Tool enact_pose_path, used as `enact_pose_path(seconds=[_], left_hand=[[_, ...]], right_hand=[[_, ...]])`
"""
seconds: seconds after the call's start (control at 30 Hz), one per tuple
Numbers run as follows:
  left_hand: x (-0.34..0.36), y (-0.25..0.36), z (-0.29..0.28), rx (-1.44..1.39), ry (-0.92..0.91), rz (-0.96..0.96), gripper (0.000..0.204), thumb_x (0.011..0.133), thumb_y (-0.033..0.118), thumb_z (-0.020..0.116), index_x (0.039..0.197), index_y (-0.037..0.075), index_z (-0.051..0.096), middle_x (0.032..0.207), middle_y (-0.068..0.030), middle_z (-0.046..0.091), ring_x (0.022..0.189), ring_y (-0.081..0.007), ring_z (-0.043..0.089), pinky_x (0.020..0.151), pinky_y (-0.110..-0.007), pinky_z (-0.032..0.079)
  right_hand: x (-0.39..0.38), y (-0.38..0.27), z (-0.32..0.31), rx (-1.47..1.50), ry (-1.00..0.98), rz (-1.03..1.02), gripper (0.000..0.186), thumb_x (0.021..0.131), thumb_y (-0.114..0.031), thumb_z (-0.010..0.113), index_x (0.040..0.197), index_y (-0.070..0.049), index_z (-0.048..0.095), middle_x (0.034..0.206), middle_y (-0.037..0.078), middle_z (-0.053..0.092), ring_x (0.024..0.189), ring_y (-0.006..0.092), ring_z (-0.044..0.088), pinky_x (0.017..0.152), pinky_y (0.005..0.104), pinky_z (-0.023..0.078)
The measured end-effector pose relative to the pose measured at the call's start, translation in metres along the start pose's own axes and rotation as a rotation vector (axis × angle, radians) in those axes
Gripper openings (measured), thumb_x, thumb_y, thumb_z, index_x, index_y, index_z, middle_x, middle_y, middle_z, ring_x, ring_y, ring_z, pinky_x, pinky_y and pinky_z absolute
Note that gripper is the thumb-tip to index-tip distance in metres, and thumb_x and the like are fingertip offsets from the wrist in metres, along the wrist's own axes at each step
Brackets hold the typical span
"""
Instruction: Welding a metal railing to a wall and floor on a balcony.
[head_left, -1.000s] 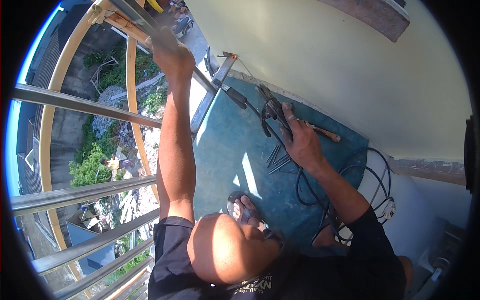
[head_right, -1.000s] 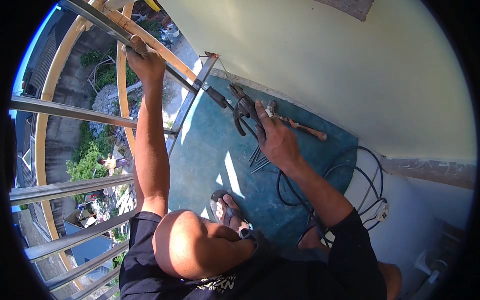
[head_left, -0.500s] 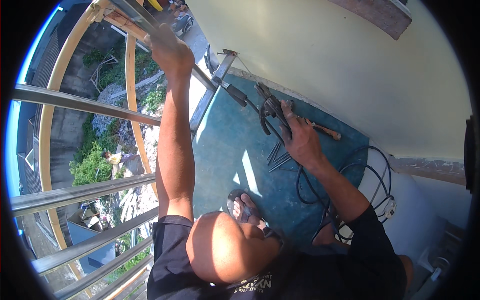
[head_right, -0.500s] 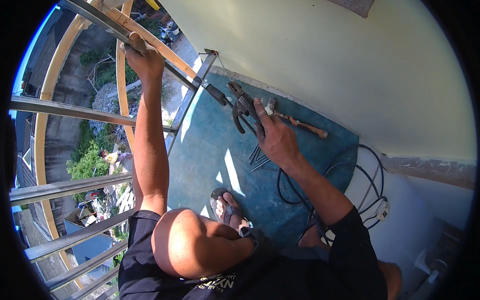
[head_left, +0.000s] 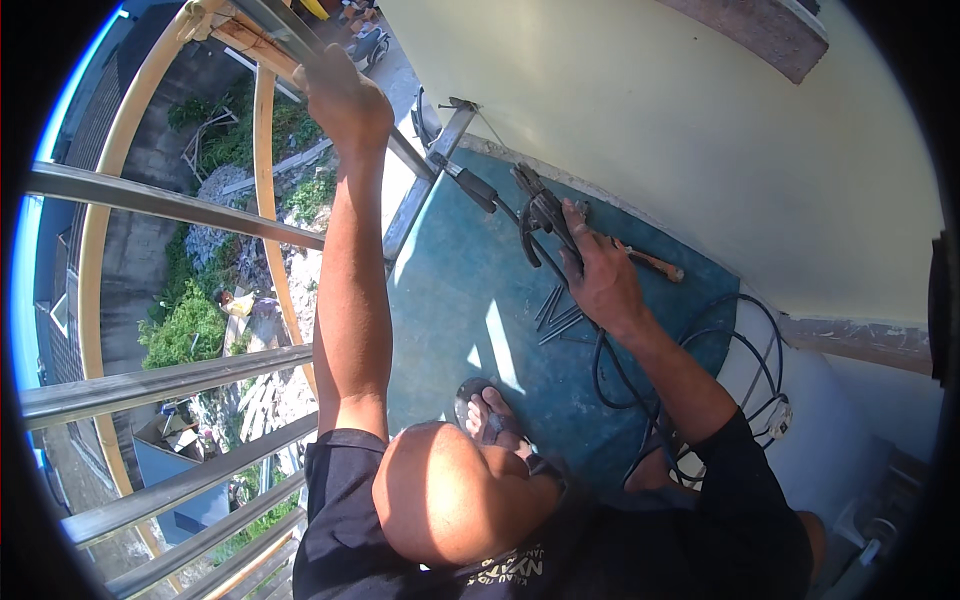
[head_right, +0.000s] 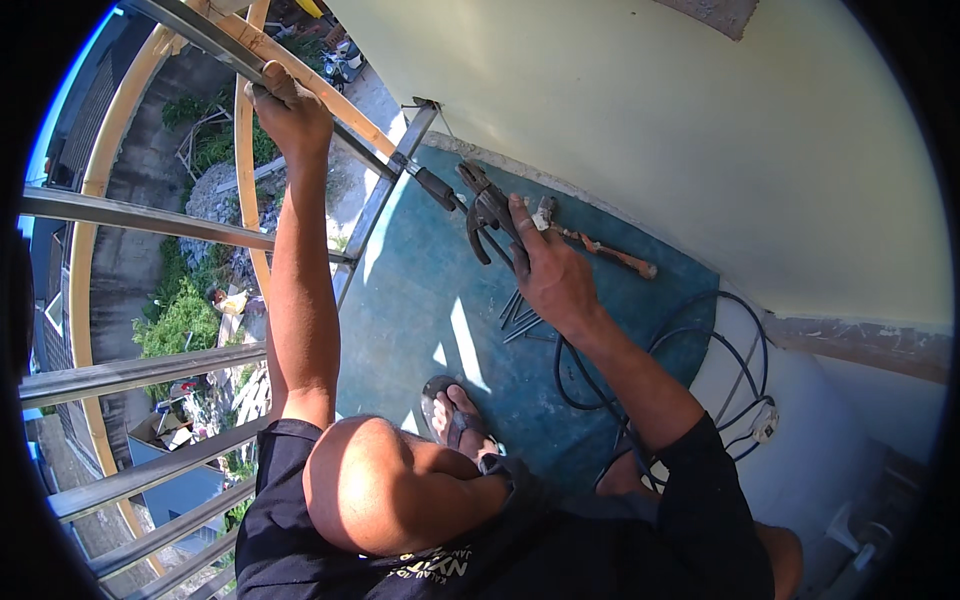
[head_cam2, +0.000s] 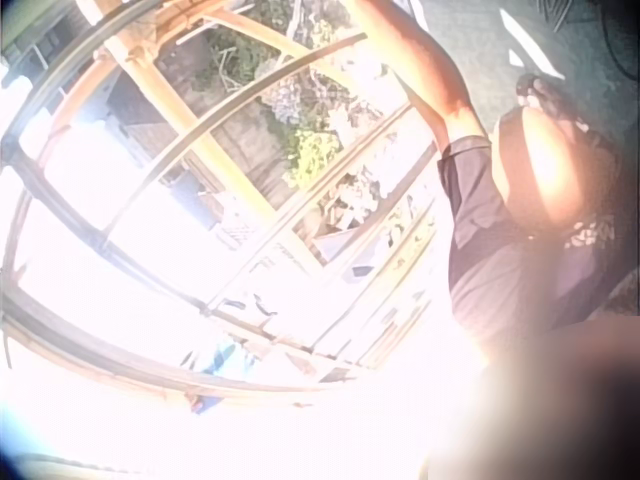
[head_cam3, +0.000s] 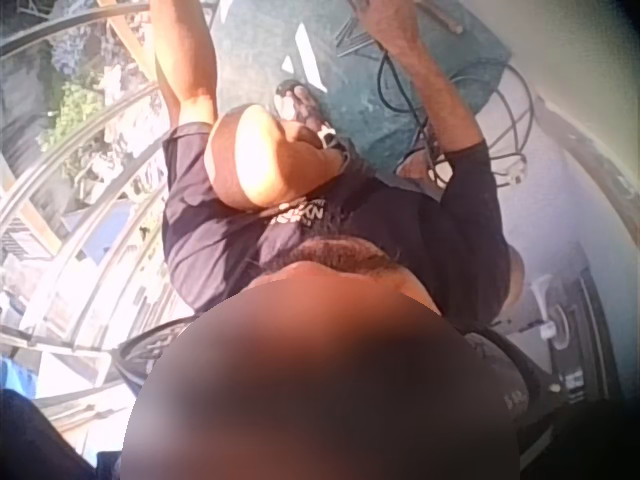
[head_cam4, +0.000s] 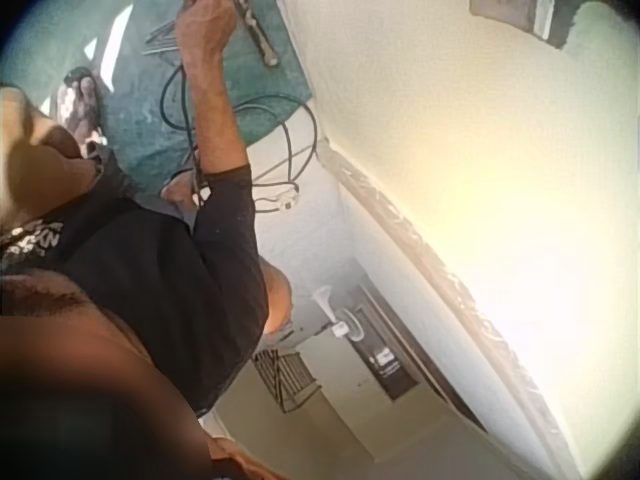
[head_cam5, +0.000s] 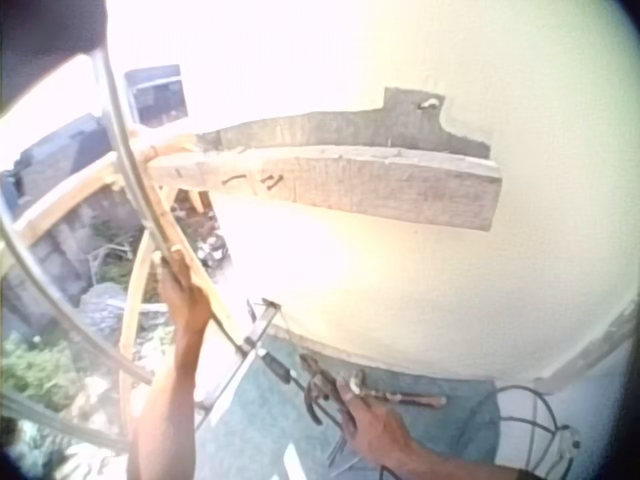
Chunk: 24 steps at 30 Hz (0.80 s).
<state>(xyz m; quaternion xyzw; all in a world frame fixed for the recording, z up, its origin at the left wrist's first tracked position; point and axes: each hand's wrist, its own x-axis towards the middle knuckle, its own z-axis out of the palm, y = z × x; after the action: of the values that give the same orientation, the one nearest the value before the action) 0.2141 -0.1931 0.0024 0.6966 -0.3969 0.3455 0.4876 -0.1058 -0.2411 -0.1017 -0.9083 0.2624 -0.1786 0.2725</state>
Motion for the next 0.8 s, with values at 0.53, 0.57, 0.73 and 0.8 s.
enact_pose_path(seconds=[0.53, 0.57, 0.73, 0.8], left_hand=[[0.0007, -0.0016, 0.001, -0.047, -0.011, -0.077, 0.008, 0.088, 0.0, 0.042, 0.086, 0.005, 0.048, 0.086, -0.021, 0.048, 0.09, -0.0437, 0.049, 0.07, -0.05, 0.047], [0.0008, -0.0013, 0.001, -0.036, -0.011, -0.077, 0.008, 0.088, -0.001, 0.042, 0.086, 0.005, 0.048, 0.087, -0.0214, 0.048, 0.091, -0.0438, 0.049, 0.071, -0.05, 0.047], [0.0005, -0.0011, 0.0004, -0.02, -0.013, -0.05, 0.009, 0.086, -0.003, 0.042, 0.086, 0.005, 0.047, 0.087, -0.0216, 0.047, 0.091, -0.0439, 0.048, 0.071, -0.05, 0.047], [0.0005, -0.001, 0.0007, 0.005, -0.005, -0.016, 0.009, 0.086, -0.004, 0.042, 0.085, 0.005, 0.046, 0.087, -0.0212, 0.046, 0.09, -0.0435, 0.048, 0.071, -0.05, 0.047]], right_hand=[[-0.0046, 0.0001, 0.0041, 0.028, 0.041, -0.04, 0.07, 0.087, -0.007, 0.066, 0.15, -0.013, 0.036, 0.105, 0.023, 0.066, 0.085, 0.0398, 0.066, 0.074, 0.0465, 0.052], [-0.0061, -0.0004, 0.0043, 0.029, 0.047, -0.049, 0.071, 0.086, -0.008, 0.066, 0.15, -0.016, 0.036, 0.099, 0.024, 0.065, 0.078, 0.0405, 0.066, 0.067, 0.0474, 0.053], [-0.0082, -0.0016, 0.0049, 0.048, 0.04, -0.048, 0.073, 0.084, -0.009, 0.067, 0.15, -0.018, 0.037, 0.093, 0.025, 0.063, 0.072, 0.0414, 0.065, 0.06, 0.048, 0.053], [-0.0063, -0.001, 0.0053, 0.013, -0.011, 0.03, 0.07, 0.088, -0.009, 0.066, 0.15, -0.019, 0.036, 0.106, 0.023, 0.065, 0.086, 0.041, 0.066, 0.07, 0.0453, 0.055]])
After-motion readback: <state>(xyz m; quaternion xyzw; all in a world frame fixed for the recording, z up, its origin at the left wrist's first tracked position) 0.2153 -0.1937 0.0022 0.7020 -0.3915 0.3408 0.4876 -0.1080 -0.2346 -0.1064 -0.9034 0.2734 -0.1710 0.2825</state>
